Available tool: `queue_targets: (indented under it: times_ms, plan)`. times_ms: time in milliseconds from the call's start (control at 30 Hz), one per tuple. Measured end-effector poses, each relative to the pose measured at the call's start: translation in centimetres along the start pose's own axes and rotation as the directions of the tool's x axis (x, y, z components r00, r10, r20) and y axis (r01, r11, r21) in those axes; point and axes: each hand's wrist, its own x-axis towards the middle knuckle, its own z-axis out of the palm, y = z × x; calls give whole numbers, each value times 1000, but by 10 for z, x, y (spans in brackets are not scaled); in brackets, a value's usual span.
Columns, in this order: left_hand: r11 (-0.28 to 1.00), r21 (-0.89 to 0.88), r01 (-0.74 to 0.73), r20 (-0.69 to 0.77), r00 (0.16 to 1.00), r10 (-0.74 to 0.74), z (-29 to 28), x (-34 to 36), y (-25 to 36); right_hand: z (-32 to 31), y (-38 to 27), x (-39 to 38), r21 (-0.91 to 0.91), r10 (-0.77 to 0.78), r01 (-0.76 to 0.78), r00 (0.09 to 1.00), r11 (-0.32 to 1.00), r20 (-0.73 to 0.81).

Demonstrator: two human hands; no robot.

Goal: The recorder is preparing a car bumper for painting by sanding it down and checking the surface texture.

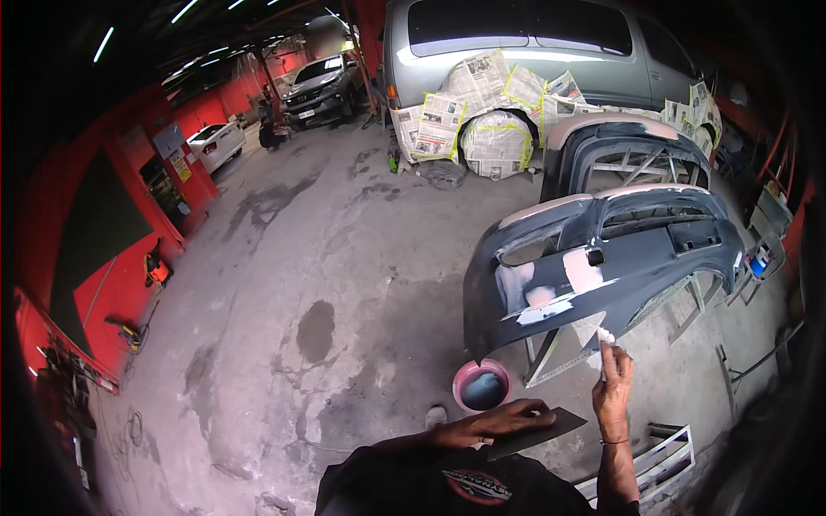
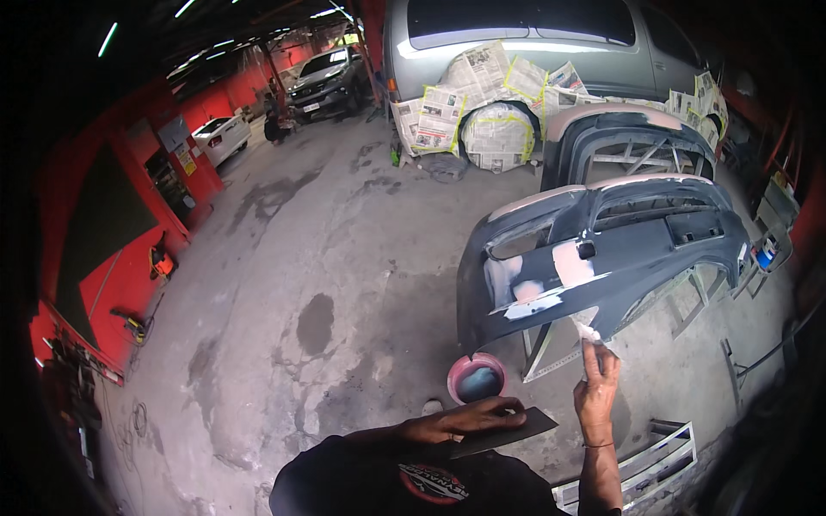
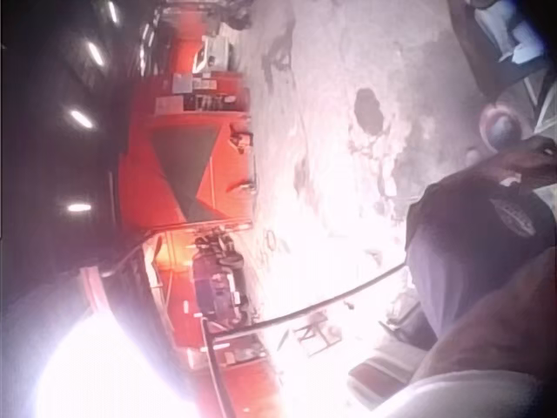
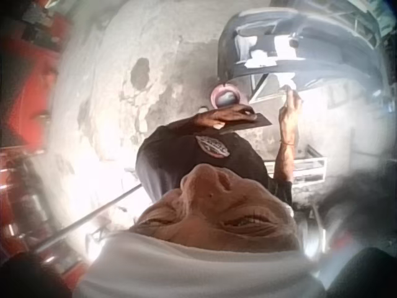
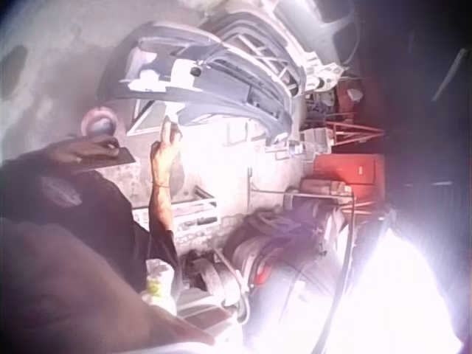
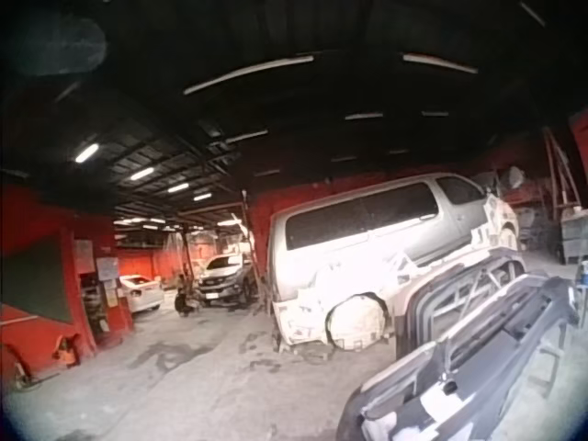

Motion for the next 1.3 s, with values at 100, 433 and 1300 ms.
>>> queue_targets:
  times_ms: [100,433,1300]
  plan:
    - [792,-611,10,-214,961,-177,-3,20,-41,-30,17,-4,356,318,-255,939,899,-131]
    - [189,-982,-24,-64,976,-209,28,50,38,17,-7,47,913,746,-241,527,-329,407]
    - [290,-926,-241,-188,962,199,43,45,24,14,-43,-19,789,571,-406,816,462,86]
